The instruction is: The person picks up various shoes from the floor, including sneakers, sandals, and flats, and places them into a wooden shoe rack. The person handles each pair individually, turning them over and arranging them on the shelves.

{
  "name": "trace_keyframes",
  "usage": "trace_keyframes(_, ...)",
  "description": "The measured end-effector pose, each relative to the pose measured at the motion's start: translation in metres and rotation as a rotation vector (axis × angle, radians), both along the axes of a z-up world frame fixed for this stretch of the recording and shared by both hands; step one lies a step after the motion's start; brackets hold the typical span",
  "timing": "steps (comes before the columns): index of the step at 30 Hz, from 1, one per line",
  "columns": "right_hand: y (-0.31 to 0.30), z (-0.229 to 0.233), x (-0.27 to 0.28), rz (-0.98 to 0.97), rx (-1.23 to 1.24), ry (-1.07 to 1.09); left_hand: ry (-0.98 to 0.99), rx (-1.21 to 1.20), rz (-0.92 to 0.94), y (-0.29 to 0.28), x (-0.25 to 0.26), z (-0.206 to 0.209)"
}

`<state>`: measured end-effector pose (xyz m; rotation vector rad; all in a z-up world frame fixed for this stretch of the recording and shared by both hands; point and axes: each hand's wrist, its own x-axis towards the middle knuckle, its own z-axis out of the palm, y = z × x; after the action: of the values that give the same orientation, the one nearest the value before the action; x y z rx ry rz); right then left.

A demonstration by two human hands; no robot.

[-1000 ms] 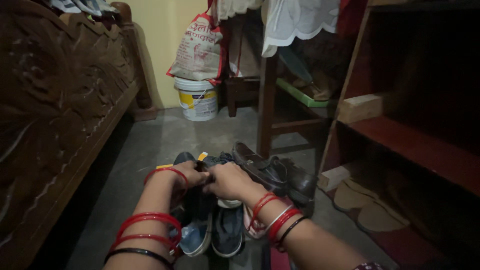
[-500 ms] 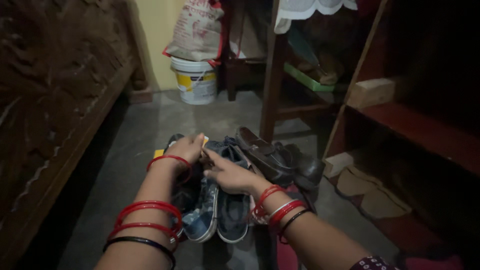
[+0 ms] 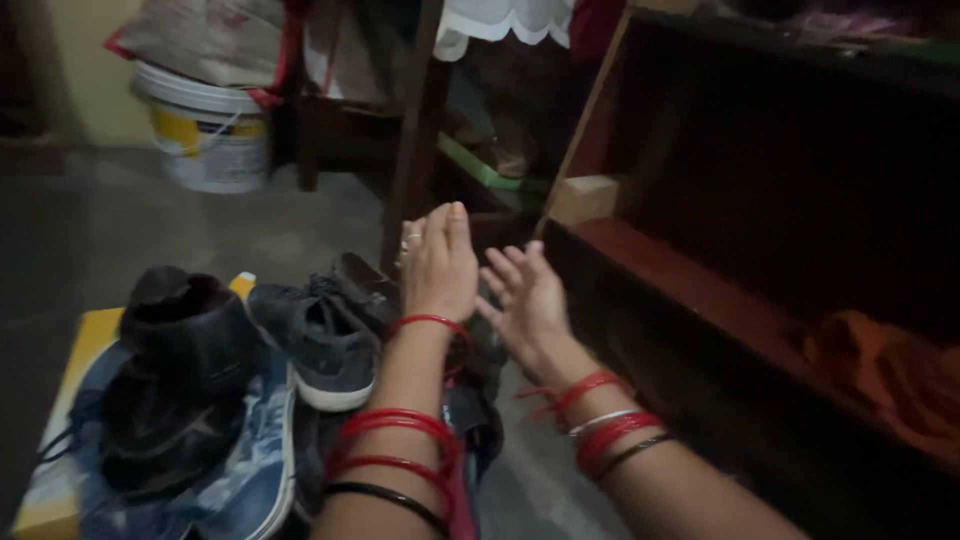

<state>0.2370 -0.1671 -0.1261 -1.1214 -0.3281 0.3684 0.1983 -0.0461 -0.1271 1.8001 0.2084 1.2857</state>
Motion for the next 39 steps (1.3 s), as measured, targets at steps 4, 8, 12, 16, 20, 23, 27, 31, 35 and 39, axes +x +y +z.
trace_keyframes(4,-0.04,0.025,0.023,-0.035,-0.032,-0.066,-0.019,-0.155,-0.154,-0.035,0.023,0.006)
trace_keyframes(8,-0.071,0.047,0.035,-0.009,-0.153,-0.099,0.104,-0.29,-0.181,-0.075,0.023,0.012)
trace_keyframes(12,-0.104,0.057,0.041,-0.027,-0.224,-0.116,0.211,-0.25,-0.309,-0.107,0.031,0.026)
trace_keyframes(16,-0.151,0.059,0.039,-0.115,-0.241,-0.06,0.133,-0.235,-0.391,-0.118,0.037,0.042)
trace_keyframes(20,-0.193,0.074,0.042,-0.158,-0.136,-0.102,0.112,-0.299,-0.468,-0.12,0.038,0.06)
trace_keyframes(23,-0.221,0.084,0.048,-0.124,-0.056,-0.153,0.054,-0.326,-0.457,-0.13,0.037,0.071)
trace_keyframes(27,-0.249,0.082,0.049,-0.15,-0.091,-0.182,0.228,-0.249,-0.424,-0.158,0.027,0.082)
trace_keyframes(31,-0.257,0.061,0.045,-0.152,0.001,-0.16,0.359,-0.166,-0.436,-0.205,0.023,0.079)
trace_keyframes(35,-0.257,0.033,0.049,-0.078,0.115,-0.083,0.408,-0.147,-0.508,-0.252,0.034,0.067)
trace_keyframes(39,-0.285,-0.014,0.052,-0.127,0.121,0.06,0.499,-0.223,-0.524,-0.292,0.045,0.028)
